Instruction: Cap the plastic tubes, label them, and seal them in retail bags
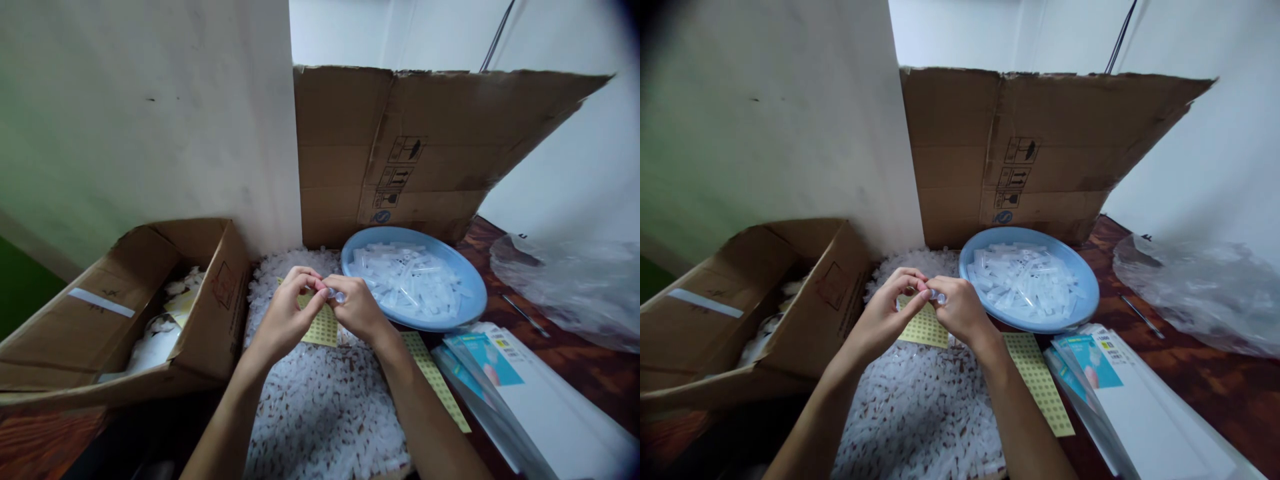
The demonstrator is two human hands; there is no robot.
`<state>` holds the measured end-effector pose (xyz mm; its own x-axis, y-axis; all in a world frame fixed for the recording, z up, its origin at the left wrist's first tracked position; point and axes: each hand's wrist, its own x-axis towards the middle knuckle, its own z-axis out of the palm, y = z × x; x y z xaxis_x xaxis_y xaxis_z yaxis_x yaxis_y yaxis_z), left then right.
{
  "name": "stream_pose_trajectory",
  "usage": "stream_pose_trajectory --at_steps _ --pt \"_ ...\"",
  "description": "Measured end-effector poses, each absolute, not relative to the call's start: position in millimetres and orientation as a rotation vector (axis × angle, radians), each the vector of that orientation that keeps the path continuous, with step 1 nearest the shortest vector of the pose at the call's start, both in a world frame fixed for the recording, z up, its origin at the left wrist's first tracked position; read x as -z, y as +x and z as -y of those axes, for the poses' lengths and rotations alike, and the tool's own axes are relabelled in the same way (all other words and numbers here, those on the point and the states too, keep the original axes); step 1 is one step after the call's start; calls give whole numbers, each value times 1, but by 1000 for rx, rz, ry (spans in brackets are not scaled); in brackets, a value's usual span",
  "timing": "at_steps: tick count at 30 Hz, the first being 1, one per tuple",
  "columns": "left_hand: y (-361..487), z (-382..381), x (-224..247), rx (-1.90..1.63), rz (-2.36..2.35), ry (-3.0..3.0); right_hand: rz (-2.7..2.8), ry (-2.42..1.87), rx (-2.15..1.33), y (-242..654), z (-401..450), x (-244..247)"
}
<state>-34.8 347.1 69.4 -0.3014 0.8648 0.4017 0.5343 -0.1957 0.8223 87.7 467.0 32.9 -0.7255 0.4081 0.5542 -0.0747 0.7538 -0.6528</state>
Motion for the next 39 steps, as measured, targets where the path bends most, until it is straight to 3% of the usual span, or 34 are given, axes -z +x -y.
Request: stream_pose_trajectory --at_steps 10,20,26,34,39 --pt "-25 -354 -59 -1604 -1796 1588 2193 -269 -920 91 -472 -33" --pt "-39 -348 -61 -1494 -1613 2277 2043 -383 -1157 97 -470 -43" --pt "-37 -350 -55 -1429 -1750 2412 1991 -347 -1178 93 -465 -45" --pt "-22 -349 -62 -1421 -2057 2297 1890 -470 -1218 91 -459 -45" --pt "-22 -352 -63 -1452 -1990 2072 1833 -452 -1312 90 -458 -52"
